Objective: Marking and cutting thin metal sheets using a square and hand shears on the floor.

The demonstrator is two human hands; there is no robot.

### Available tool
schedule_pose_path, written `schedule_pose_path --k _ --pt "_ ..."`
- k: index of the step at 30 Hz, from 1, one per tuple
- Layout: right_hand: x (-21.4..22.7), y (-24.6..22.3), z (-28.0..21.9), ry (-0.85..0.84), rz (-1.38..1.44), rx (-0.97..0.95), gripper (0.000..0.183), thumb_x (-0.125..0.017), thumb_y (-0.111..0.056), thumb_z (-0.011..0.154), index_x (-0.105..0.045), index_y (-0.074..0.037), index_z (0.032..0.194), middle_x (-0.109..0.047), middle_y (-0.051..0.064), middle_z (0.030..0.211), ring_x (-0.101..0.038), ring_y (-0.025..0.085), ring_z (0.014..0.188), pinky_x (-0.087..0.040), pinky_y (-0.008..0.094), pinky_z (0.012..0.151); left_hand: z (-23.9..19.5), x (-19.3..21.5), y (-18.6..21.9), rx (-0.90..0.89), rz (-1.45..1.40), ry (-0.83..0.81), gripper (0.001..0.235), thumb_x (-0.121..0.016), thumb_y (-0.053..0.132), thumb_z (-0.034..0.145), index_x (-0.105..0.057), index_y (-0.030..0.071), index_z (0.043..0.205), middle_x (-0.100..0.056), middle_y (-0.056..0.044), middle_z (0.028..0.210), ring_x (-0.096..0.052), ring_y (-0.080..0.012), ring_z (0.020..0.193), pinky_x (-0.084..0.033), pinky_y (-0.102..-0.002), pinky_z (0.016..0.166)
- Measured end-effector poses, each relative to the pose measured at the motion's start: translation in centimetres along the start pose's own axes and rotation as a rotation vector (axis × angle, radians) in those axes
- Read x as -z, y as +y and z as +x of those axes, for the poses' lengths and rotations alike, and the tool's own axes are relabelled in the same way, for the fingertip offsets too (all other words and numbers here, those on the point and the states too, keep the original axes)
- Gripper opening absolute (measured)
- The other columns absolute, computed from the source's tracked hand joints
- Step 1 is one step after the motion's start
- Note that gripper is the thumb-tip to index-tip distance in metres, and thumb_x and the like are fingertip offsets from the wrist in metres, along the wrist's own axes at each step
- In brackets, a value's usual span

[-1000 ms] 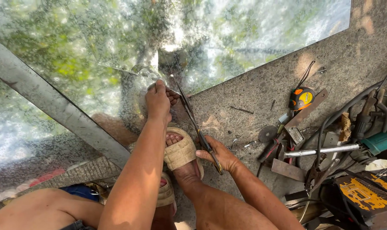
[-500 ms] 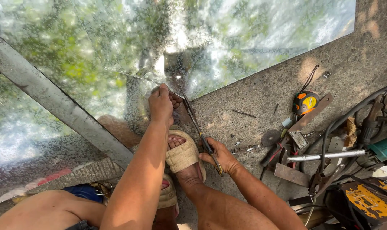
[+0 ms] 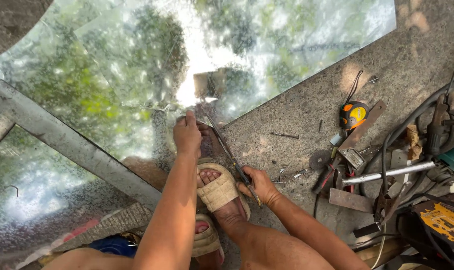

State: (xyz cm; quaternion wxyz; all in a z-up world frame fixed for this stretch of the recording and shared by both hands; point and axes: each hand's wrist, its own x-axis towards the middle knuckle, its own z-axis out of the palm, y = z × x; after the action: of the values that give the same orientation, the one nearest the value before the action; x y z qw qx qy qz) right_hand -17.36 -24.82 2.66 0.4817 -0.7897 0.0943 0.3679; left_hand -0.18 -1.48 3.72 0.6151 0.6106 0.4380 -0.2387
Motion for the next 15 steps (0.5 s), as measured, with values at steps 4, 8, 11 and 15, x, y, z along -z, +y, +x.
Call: schedule_pose_path --k 4,8,11,15 --pt "1.4 -4.0 -0.2 -0.099 0.099 -0.031 0.043 -0.081 -0.039 0.081 -0.067 -0.007 0.107 -0.073 0.03 0.087 -0.07 0.055 0.087 -0.052 0.063 0.073 0.1 0.6 -3.0 0.023 0.063 -0.036 0.047 -0.038 0.042 0.114 -0.064 0.003 0.113 -0.072 -0.015 0.093 -0.073 -0.0281 0.084 -0.062 -0.048 0.071" --pt "2.4 -4.7 0.5 -0.139 0.153 -0.057 0.04 -0.082 -0.041 0.083 -0.069 -0.014 0.109 -0.076 0.019 0.091 -0.073 0.041 0.092 -0.056 0.053 0.078 0.4 0.0 -2.6 0.012 0.002 -0.058 0.048 -0.038 0.04 0.114 -0.064 0.0 0.109 -0.071 -0.015 0.09 -0.07 -0.0203 0.08 -0.057 -0.041 0.068" --pt "1.7 -3.4 0.7 -0.147 0.152 -0.051 0.038 -0.083 -0.037 0.082 -0.07 -0.014 0.11 -0.076 0.017 0.09 -0.073 0.037 0.09 -0.057 0.049 0.078 -1.2 0.5 -0.9 0.042 -0.002 -0.057 0.048 -0.037 0.039 0.115 -0.063 0.0 0.109 -0.071 -0.015 0.09 -0.069 -0.0192 0.079 -0.056 -0.038 0.068" --pt "0.5 -1.0 1.0 -0.049 0.102 -0.005 0.029 -0.083 -0.028 0.076 -0.072 -0.013 0.099 -0.074 0.015 0.076 -0.073 0.034 0.075 -0.056 0.044 0.066 -1.0 0.3 -0.5 0.067 0.009 -0.06 0.047 -0.037 0.038 0.114 -0.062 0.0 0.105 -0.07 -0.015 0.086 -0.069 -0.0183 0.074 -0.056 -0.036 0.065"
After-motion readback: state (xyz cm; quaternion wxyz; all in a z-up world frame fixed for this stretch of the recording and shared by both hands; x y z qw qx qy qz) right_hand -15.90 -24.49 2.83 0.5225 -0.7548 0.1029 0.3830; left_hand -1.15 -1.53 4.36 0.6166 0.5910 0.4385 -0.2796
